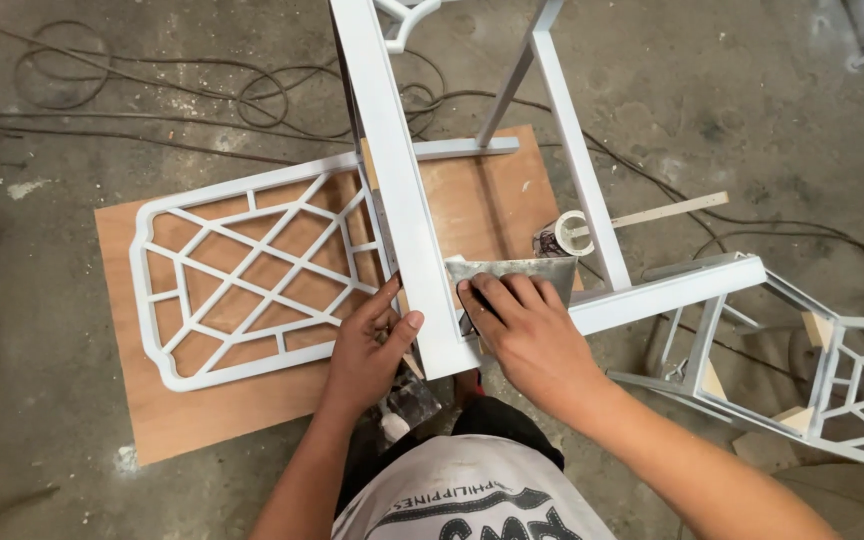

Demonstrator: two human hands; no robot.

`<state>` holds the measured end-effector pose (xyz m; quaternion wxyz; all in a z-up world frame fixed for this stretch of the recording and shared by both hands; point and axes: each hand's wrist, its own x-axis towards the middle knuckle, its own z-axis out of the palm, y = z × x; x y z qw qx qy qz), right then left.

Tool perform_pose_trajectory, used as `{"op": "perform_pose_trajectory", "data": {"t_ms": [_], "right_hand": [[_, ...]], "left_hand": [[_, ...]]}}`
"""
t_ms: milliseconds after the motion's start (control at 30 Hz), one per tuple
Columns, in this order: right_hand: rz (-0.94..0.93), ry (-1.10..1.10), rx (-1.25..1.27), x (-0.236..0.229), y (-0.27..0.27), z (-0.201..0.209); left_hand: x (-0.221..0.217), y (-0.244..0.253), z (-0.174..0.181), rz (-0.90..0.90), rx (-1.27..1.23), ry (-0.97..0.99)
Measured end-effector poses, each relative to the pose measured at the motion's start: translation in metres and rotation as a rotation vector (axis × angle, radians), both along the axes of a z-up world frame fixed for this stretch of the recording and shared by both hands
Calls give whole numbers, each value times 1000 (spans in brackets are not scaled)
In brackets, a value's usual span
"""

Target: The person applies a white filler substance to the joints and crevices of a white metal chair frame using a putty knife. They scoop the filler from a small container and spread it into the gaps, then smooth the surface.

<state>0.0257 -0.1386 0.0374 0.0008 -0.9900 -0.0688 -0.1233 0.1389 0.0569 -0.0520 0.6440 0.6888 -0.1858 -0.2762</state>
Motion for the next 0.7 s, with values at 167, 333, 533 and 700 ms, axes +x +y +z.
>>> {"op": "perform_pose_trajectory", "data": {"t_ms": [167,333,533,700], "right_hand": [[-21,184,11,10,-13,38],[-152,514,191,40,-24,76],[-210,731,164,72,-27,105],[-217,755,131,79,-24,108]], "left_hand": [[0,1,-7,-6,-8,10],[4,2,-22,-11,-1,21],[8,3,-21,-17,-5,20],[10,3,-20,-26,-9,12]]}}
